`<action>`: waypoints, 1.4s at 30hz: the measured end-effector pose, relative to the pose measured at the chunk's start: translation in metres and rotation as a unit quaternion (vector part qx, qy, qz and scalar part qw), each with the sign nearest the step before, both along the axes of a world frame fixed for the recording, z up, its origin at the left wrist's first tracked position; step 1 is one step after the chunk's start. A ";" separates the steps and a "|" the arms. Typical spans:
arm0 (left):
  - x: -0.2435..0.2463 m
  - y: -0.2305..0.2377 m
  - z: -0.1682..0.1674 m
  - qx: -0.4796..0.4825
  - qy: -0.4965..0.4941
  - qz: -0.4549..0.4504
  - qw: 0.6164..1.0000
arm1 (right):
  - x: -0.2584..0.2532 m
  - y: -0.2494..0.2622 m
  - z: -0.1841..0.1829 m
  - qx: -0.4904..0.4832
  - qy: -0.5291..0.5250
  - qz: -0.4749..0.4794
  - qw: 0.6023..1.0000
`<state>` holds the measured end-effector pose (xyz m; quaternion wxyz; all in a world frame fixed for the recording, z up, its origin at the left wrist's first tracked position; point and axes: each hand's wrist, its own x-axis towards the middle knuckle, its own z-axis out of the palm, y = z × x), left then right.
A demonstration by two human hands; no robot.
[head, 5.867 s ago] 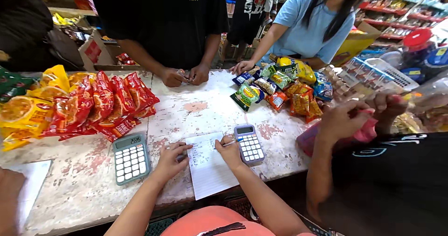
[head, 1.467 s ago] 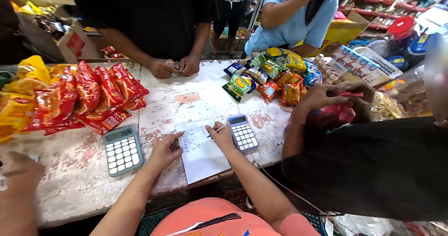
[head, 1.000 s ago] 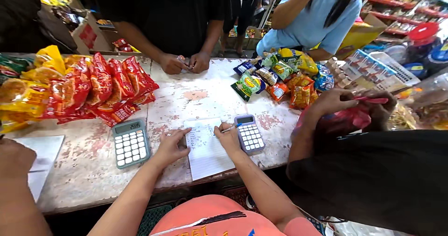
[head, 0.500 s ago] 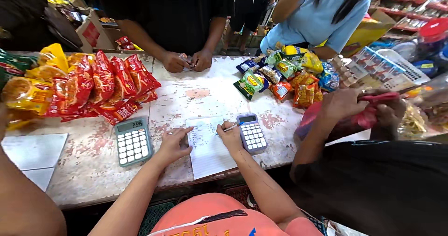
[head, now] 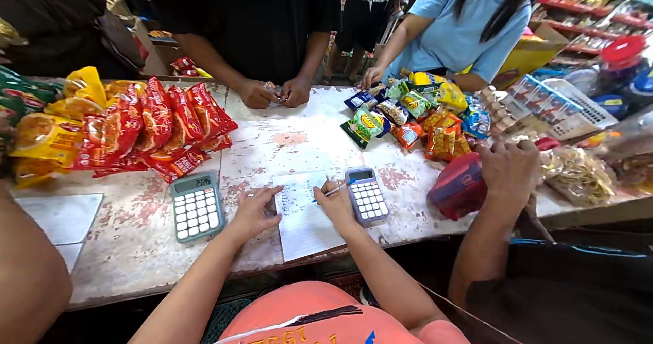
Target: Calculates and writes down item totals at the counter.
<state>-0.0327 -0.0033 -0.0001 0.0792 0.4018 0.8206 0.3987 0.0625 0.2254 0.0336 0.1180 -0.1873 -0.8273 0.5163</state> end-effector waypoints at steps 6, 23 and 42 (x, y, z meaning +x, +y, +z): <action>0.001 0.000 -0.001 -0.005 -0.004 0.003 1.000 | -0.001 -0.004 -0.009 0.059 0.021 0.004 0.998; -0.002 -0.002 -0.003 0.003 0.000 -0.016 1.000 | 0.002 0.000 -0.003 0.095 0.006 -0.026 0.995; 0.000 -0.001 0.006 -0.038 -0.016 -0.016 0.999 | 0.007 -0.001 -0.004 0.022 -0.009 -0.006 1.000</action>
